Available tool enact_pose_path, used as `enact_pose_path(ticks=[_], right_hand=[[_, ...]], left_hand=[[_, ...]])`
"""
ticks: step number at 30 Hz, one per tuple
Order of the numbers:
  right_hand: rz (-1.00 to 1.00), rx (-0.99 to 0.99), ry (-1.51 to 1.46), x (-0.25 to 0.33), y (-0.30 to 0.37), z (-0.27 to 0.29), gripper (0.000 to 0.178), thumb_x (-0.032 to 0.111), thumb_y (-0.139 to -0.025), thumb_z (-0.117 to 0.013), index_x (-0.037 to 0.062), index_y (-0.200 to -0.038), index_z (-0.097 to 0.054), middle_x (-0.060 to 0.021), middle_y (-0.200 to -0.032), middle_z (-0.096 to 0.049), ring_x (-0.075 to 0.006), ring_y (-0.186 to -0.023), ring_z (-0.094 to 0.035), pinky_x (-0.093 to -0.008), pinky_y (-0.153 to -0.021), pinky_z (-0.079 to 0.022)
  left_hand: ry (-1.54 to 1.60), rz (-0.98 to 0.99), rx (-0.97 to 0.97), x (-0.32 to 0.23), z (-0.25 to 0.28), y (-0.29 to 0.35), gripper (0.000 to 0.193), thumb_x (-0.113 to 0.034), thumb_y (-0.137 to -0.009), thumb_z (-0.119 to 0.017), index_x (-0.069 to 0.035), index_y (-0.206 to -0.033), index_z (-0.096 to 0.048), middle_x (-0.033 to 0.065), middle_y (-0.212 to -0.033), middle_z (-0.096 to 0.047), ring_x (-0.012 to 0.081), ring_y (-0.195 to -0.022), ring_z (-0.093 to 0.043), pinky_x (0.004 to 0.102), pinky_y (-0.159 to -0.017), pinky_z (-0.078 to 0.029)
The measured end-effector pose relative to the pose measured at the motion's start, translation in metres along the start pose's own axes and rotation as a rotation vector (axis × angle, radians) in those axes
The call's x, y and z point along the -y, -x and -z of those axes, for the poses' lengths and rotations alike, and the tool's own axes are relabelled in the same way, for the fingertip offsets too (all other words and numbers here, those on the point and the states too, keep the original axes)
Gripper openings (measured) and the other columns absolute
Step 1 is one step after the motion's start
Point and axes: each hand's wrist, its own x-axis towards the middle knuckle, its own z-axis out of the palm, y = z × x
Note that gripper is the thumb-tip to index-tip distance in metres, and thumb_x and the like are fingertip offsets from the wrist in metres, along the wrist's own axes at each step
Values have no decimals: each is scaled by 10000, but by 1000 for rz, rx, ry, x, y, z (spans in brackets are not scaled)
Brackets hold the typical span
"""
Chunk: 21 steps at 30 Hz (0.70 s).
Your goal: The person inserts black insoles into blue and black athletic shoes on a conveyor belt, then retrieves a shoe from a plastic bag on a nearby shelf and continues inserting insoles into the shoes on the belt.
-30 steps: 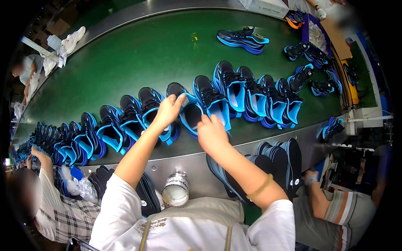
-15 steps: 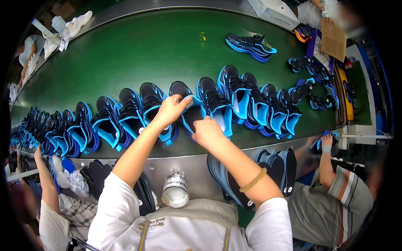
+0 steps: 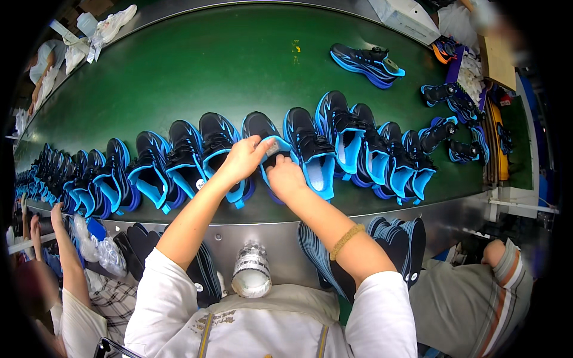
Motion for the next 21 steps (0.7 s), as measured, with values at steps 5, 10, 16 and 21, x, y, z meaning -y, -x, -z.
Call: enact_pose_path(ticks=[5,10,16,21], right_hand=[[-1,472,149,-3,-11,12,328,170,-792,-492,36,-1077,-582,-184,-1144,-461,-268,-1076,-446,-352,-847,-420],[-108,611,53,3,-15,23,384,179,-842,-433,28,-1191,-487,-151,-1261,-396,-268,-1181,-365,-354,-914,-373],[293,702,334,3,-35,42,351,159,-827,-434,-5,-1127,-513,-156,-1188,-478,-286,-1071,-487,-359,-875,-403],[73,583,-26,-10,-24,29,355,153,-814,-457,-8,-1128,-500,-188,-1140,-523,-308,-1067,-498,-367,-903,-387]], left_hand=[[15,-15,14,-3,1,2,456,-386,-853,-490,56,-745,-512,207,-622,-518,294,-590,-524,365,-572,-414],[43,-17,52,-2,-1,4,435,-372,-848,-518,27,-683,-463,121,-550,-414,165,-534,-410,321,-514,-371],[145,-52,-192,1,-20,3,442,-371,-822,-545,68,-794,-497,142,-605,-437,165,-578,-452,315,-529,-379],[114,-28,-303,-1,-38,0,427,-345,-833,-528,74,-776,-470,231,-682,-489,355,-629,-482,377,-606,-395]])
